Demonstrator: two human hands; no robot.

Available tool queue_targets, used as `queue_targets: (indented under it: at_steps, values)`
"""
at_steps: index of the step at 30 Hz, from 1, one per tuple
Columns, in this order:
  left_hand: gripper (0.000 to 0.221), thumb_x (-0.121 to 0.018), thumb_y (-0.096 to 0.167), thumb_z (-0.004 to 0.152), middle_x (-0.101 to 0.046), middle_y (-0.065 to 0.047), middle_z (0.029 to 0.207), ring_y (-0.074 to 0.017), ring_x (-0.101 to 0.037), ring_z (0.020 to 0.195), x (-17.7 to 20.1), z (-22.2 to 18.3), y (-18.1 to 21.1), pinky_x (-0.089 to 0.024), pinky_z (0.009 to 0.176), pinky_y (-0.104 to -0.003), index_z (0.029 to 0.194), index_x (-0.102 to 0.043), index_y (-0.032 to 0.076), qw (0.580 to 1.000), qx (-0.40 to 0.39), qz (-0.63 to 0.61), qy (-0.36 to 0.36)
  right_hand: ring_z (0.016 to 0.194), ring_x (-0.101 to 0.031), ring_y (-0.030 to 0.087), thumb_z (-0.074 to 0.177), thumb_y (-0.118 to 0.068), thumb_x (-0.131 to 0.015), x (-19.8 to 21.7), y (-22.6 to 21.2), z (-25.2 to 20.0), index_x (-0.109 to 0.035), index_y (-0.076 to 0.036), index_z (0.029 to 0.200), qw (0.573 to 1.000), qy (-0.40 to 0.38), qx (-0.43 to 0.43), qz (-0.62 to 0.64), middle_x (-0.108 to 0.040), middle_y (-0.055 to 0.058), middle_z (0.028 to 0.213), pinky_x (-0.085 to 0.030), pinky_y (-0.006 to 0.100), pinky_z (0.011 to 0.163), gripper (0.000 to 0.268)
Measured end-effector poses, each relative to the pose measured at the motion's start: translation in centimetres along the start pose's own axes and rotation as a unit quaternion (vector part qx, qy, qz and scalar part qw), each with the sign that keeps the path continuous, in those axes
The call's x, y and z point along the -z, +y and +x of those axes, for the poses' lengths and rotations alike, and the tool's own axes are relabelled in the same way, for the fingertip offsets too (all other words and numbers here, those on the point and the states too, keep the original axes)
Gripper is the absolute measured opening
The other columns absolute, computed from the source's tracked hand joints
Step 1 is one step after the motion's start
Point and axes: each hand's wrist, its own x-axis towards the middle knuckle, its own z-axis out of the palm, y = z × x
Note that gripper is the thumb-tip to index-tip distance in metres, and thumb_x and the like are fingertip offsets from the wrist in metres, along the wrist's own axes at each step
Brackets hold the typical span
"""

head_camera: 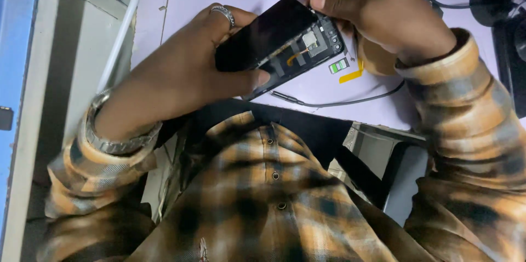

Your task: Disassembling a mobile phone by removing internal screws and prying apart the chassis components

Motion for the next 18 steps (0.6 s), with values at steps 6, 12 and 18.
queue_targets:
  at_steps: [6, 12, 18]
  values:
    - [0.014, -0.069, 0.026, 0.106, -0.056, 0.005, 0.084, -0.0048, -0.052, 0.076, 1.1, 1.2, 0.7, -0.040, 0.066, -0.023, 0.109, -0.065, 0.013, 0.987, 0.055, -0.125, -0.090, 0.074, -0.054, 0.008, 0.118, -0.026, -0.059, 1.1, -1.4, 2.3, -0.073, -0.012, 0.115, 0.988, -0.112, 0.018, -0.101, -0.063, -0.003, 0.084, -0.041, 0.024, 0.069, 0.020]
    - [0.015, -0.057, 0.025, 0.112, -0.064, 0.001, 0.089, -0.0086, -0.059, 0.084, 2.1, 1.9, -1.5, -0.049, 0.082, -0.027, 0.110, -0.060, 0.011, 0.983, 0.037, -0.144, -0.103, 0.101, -0.062, 0.013, 0.113, -0.026, -0.066, 0.7, -1.1, 4.9, -0.071, -0.012, 0.128, 0.968, -0.134, 0.124, -0.172, -0.069, -0.001, 0.109, -0.048, 0.031, 0.090, 0.021]
    - [0.006, -0.057, 0.015, 0.112, -0.051, 0.008, 0.111, -0.0051, -0.047, 0.100, 1.3, 1.3, -3.7, -0.042, 0.090, -0.025, 0.118, -0.056, 0.014, 0.986, 0.081, -0.139, -0.037, 0.100, -0.065, 0.017, 0.114, -0.019, -0.079, -0.9, 0.8, 5.7, -0.070, -0.008, 0.123, 0.966, -0.062, 0.199, -0.156, -0.070, 0.004, 0.109, -0.051, 0.032, 0.089, 0.016]
